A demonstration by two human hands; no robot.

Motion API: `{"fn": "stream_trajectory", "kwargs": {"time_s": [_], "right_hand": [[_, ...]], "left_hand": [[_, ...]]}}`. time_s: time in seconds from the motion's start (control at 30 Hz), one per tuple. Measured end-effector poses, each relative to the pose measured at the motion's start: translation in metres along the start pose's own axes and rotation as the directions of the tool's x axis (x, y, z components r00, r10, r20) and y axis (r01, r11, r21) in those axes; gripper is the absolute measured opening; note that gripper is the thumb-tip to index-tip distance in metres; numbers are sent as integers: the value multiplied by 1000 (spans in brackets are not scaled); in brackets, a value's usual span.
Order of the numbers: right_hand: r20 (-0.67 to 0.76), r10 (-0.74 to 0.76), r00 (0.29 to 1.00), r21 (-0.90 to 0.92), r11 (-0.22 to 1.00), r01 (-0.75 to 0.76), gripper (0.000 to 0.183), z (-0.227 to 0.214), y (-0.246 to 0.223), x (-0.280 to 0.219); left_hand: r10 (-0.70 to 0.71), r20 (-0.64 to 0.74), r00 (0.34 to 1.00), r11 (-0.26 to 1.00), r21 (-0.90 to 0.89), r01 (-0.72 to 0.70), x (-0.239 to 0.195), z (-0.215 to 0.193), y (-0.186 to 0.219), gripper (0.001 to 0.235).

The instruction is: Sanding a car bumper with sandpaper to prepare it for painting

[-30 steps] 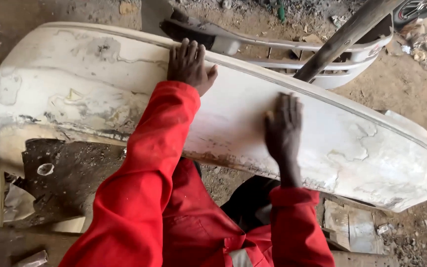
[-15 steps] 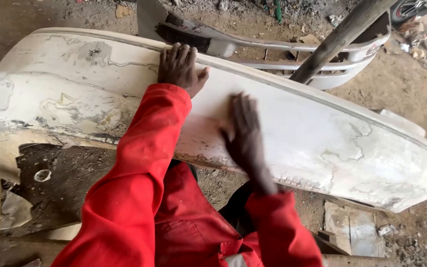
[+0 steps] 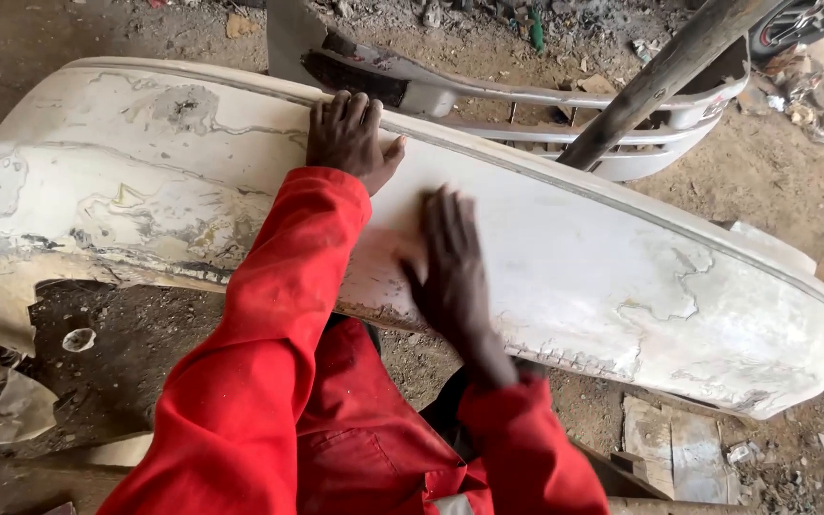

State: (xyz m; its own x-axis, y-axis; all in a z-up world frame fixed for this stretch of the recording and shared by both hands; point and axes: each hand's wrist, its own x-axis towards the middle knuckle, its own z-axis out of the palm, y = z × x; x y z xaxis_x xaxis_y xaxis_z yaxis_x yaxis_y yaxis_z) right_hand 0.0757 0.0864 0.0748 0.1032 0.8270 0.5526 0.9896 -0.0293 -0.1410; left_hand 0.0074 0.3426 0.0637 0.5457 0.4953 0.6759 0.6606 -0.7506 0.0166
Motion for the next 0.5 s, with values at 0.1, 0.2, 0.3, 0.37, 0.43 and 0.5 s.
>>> {"fn": "stream_trajectory", "kwargs": {"time_s": [0.1,0.2,0.3,0.37,0.43,0.5], "right_hand": [[70,57,996,71,996,-62,83,-7,-23,-25],[-13,41,999,206,978,-37,75,4,46,-22],[8,305,952,-117,946,-302,60,5,111,-11],[-124,99,987,-158,980,-118,57,10,110,-11],[-99,95,991,-54,993,-101,66,9,45,-13],[-71,91,993,57,995,-87,75,3,-3,-14]], "left_hand": [[-15,68,998,1000,-8,15,-2,-2,1,53],[-14,29,999,1000,-16,14,-2,-2,2,48],[-32,60,998,998,-51,35,0,-3,1,53],[-35,49,998,999,-27,36,1,-3,4,53],[-6,-55,998,999,-53,3,-5,15,0,53],[21,-154,988,997,-73,-33,-5,27,-5,53]]}}
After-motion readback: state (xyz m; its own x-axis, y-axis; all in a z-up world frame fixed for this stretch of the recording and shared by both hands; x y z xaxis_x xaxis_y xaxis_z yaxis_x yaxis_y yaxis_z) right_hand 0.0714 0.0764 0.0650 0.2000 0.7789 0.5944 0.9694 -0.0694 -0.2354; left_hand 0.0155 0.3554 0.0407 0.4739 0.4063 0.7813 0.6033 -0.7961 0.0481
